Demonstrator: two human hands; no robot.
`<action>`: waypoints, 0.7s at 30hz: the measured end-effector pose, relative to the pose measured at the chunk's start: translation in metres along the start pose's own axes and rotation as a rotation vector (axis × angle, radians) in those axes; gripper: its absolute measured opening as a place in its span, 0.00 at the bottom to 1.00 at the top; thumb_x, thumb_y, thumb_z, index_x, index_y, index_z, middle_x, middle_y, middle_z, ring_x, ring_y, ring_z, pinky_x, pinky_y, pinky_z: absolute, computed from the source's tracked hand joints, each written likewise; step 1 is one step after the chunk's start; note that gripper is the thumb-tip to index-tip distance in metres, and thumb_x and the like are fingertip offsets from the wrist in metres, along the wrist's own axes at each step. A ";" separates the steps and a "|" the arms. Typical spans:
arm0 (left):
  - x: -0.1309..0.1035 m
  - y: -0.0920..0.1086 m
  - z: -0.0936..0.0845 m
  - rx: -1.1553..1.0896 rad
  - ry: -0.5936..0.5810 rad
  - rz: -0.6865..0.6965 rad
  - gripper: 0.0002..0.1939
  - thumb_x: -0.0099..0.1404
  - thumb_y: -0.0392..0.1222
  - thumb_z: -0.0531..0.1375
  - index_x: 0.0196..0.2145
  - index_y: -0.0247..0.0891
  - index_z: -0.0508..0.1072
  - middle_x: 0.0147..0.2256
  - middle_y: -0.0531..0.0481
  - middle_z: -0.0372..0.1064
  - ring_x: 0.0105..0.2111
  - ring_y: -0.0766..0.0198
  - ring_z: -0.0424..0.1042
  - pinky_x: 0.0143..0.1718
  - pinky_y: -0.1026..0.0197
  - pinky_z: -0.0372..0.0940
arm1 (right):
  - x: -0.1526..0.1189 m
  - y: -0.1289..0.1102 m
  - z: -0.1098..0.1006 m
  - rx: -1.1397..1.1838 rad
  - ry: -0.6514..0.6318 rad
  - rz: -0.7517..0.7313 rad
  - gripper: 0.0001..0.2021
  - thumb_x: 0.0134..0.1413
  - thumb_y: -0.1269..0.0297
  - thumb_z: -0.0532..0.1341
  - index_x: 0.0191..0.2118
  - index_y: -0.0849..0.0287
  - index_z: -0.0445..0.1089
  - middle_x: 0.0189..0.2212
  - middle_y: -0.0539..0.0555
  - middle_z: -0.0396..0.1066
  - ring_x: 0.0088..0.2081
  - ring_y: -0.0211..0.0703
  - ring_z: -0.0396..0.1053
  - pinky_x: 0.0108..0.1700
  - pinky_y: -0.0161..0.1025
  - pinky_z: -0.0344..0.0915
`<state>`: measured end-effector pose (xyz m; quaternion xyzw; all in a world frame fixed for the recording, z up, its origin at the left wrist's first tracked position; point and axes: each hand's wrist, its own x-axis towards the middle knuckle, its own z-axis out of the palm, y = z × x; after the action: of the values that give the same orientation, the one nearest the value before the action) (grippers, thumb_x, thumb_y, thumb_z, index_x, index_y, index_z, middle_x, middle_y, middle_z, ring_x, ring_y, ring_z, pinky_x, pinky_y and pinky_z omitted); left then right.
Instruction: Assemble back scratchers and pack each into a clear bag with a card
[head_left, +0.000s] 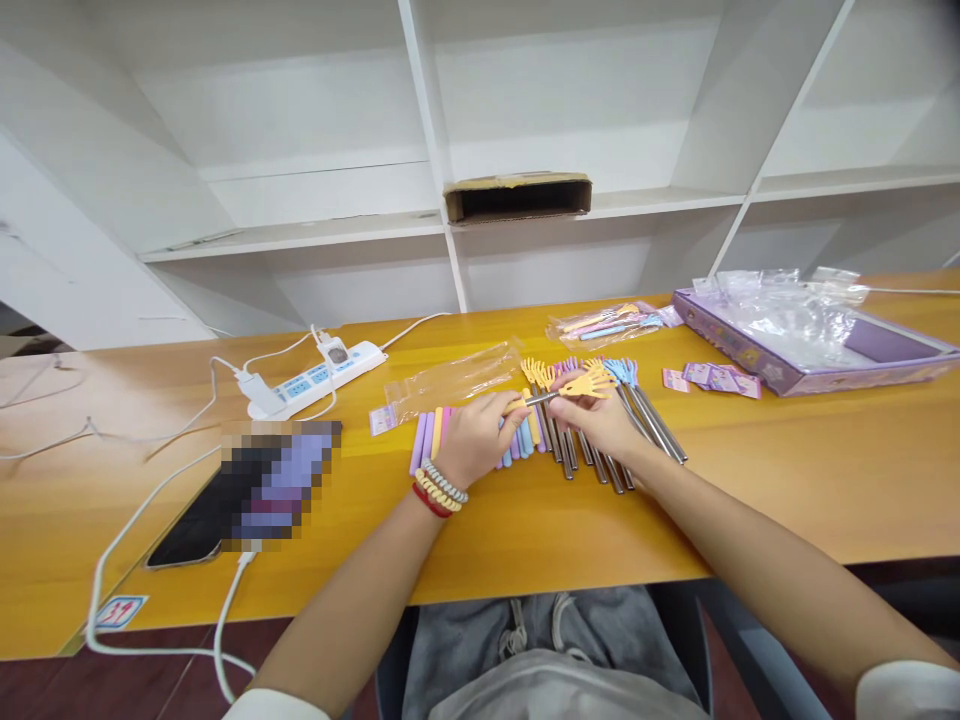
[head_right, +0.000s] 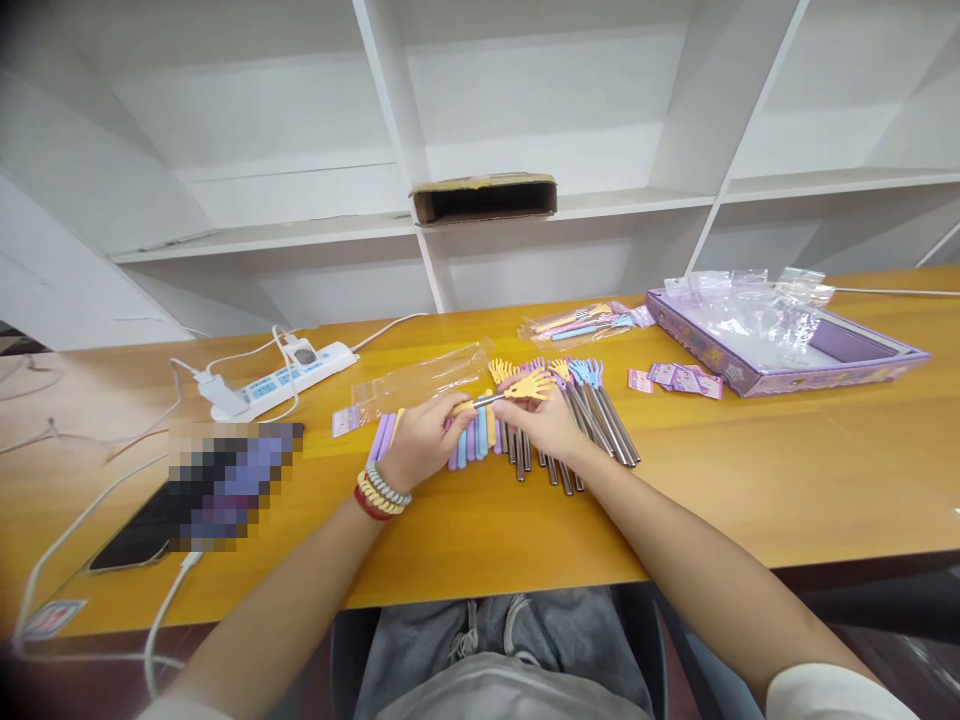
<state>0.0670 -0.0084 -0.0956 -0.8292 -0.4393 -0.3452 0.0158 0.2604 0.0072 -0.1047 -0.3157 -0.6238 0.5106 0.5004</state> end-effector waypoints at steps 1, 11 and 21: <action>-0.001 0.000 0.002 -0.010 0.002 0.025 0.13 0.67 0.47 0.50 0.41 0.37 0.69 0.38 0.46 0.73 0.38 0.62 0.71 0.39 0.60 0.63 | -0.002 0.001 0.002 -0.034 -0.073 0.007 0.20 0.45 0.48 0.63 0.37 0.56 0.62 0.23 0.48 0.68 0.22 0.36 0.65 0.25 0.35 0.62; -0.004 0.013 0.007 -0.016 -0.149 0.238 0.12 0.69 0.42 0.46 0.38 0.37 0.67 0.35 0.46 0.69 0.36 0.61 0.65 0.40 0.57 0.60 | -0.006 0.013 0.004 -0.499 -0.174 -0.175 0.24 0.57 0.47 0.52 0.20 0.61 0.66 0.16 0.50 0.63 0.20 0.33 0.59 0.24 0.32 0.54; -0.006 0.013 0.002 -0.014 -0.234 0.240 0.19 0.64 0.57 0.50 0.30 0.37 0.64 0.28 0.48 0.67 0.28 0.63 0.65 0.30 0.60 0.57 | -0.013 0.002 0.006 -0.666 -0.278 -0.250 0.24 0.61 0.53 0.49 0.17 0.60 0.60 0.14 0.47 0.55 0.19 0.31 0.53 0.25 0.32 0.52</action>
<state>0.0755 -0.0196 -0.0970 -0.9104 -0.3334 -0.2450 0.0000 0.2581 -0.0059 -0.1108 -0.3103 -0.8513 0.2530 0.3392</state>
